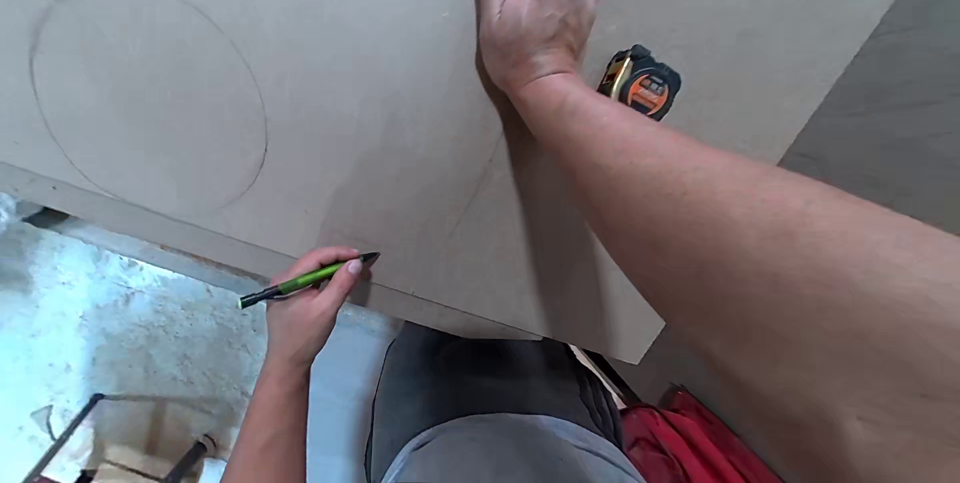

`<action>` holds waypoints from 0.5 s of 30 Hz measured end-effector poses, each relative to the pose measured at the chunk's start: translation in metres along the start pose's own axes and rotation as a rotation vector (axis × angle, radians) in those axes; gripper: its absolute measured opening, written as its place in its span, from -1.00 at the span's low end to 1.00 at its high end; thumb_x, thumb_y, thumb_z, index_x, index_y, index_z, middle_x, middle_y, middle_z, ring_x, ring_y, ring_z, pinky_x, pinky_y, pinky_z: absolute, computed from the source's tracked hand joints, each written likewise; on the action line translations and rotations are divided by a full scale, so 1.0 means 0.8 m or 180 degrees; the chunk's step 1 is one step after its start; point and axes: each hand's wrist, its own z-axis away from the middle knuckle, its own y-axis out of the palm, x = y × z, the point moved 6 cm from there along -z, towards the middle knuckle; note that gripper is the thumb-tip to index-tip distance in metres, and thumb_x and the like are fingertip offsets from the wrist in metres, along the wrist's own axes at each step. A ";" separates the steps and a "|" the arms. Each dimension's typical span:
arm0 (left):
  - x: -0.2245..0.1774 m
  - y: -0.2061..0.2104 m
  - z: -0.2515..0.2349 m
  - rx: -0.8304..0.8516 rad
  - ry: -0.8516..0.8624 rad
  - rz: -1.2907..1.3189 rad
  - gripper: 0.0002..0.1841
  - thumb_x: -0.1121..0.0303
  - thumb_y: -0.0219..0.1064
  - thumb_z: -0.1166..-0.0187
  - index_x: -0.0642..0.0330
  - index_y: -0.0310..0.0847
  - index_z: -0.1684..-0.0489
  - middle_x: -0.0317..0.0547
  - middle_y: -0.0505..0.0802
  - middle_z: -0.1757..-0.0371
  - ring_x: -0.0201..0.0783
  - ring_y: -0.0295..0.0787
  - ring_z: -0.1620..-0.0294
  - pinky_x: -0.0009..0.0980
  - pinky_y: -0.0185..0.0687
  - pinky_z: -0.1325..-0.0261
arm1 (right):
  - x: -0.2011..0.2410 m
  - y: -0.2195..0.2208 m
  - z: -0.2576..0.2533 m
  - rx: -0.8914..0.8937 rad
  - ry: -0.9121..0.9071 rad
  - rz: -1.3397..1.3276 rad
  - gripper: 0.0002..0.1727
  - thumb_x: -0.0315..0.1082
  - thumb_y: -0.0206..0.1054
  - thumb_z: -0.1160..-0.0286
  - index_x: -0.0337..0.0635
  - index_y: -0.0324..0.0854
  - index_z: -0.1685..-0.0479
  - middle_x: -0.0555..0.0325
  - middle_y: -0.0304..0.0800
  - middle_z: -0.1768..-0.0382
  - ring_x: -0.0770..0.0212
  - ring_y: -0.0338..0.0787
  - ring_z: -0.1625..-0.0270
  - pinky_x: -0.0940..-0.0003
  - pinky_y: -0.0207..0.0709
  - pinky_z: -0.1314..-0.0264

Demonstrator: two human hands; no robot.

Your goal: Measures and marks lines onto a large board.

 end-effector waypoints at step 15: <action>-0.060 -0.011 -0.100 0.2391 0.0328 -0.1072 -0.78 0.28 0.45 -0.47 0.09 0.83 0.01 -0.20 0.94 0.13 -0.27 0.88 0.23 -0.33 0.85 0.20 | -0.051 -0.022 0.186 -0.0122 -0.0491 -0.0783 -0.45 -0.24 -0.07 -0.81 -0.07 0.43 -0.72 0.15 0.31 -0.80 0.06 0.17 -0.88 0.02 -0.06 -0.93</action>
